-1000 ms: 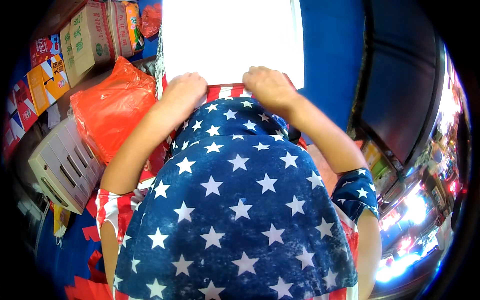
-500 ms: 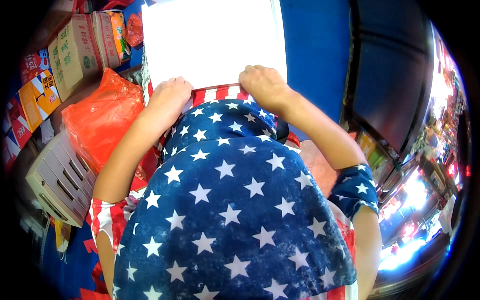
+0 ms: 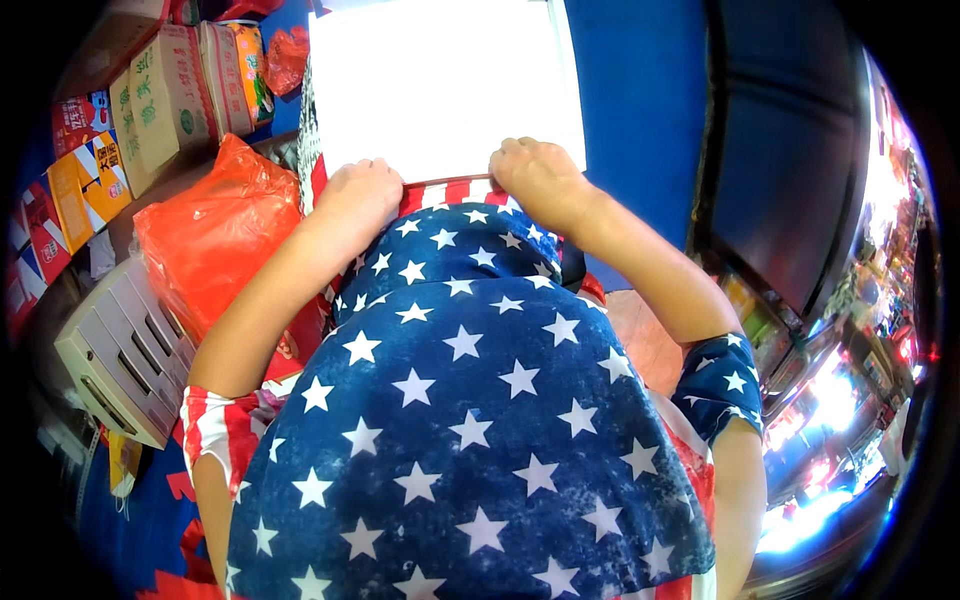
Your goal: The person picks up small red boxes and places them on a counter. They then pick up a white cardboard box and fold its flaps to assemble it, securing the edges with red tape.
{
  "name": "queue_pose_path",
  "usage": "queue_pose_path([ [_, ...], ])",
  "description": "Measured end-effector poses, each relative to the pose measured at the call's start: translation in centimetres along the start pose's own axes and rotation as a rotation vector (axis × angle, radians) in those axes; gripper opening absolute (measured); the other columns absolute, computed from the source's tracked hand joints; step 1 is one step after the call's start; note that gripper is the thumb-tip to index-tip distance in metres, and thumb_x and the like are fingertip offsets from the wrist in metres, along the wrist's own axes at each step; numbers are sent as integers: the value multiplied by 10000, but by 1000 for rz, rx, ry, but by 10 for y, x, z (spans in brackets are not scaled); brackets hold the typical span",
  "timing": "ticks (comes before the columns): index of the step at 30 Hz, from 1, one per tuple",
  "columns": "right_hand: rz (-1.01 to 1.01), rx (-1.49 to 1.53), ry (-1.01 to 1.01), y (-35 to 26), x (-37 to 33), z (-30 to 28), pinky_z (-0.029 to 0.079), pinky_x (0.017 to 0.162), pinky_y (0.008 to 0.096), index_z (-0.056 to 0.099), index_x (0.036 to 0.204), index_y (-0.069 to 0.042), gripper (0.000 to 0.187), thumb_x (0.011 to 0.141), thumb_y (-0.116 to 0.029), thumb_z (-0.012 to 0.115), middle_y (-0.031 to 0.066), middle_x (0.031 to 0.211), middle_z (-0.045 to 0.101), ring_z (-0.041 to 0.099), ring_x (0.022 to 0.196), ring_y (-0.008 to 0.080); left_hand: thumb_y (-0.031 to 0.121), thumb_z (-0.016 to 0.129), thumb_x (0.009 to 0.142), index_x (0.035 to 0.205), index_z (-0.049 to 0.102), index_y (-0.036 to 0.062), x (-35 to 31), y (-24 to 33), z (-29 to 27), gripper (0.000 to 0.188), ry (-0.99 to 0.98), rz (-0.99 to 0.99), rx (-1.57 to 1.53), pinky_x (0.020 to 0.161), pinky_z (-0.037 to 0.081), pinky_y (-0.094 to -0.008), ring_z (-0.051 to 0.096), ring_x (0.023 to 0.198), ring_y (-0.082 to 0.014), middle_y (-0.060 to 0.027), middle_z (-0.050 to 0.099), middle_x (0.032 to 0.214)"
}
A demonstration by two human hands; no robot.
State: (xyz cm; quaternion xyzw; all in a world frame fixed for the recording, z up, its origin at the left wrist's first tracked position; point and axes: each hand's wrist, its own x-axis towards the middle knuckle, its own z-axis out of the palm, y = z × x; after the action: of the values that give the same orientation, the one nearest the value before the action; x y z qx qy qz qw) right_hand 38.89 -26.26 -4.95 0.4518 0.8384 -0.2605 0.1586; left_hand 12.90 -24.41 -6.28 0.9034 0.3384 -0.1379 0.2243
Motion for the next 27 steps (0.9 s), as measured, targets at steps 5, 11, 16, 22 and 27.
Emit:
queue_pose_path([
  [5,-8,-107,95,-5,7,-10,536,788,337,650,922,-64,54,870,-77,650,114,919,659,670,905,245,56,660,733,787,716,-3,10,0,-24,98,-75,6,-109,740,573,-447,701,810,-363,-213,687,815],
  [11,-8,-447,330,39,43,-42,452,848,368,648,884,-181,63,840,-142,624,31,925,640,666,904,187,204,571,951,1097,613,-15,49,23,-78,267,-141,-58,-573,763,543,-441,698,806,-402,-242,701,855],
  [16,-336,-473,306,111,83,-54,477,897,348,670,878,-168,70,816,-135,666,24,982,635,649,970,195,322,510,1054,1392,491,66,71,37,-114,424,-100,193,-1236,913,505,-355,649,1074,-201,-141,689,1158],
  [22,-320,-507,155,135,95,-55,538,968,309,649,1014,-118,244,809,-45,760,55,1121,626,620,1143,219,-10,584,908,1344,570,89,12,-94,-82,448,483,-167,18,1161,364,-470,458,1393,-307,-119,565,1422],
  [27,-205,-600,104,133,119,-58,543,983,318,630,1136,-127,368,813,-77,798,77,1231,616,595,1218,221,7,606,869,1140,681,96,8,-86,-54,295,96,49,105,1237,217,-500,409,1429,-243,-88,603,1380],
])
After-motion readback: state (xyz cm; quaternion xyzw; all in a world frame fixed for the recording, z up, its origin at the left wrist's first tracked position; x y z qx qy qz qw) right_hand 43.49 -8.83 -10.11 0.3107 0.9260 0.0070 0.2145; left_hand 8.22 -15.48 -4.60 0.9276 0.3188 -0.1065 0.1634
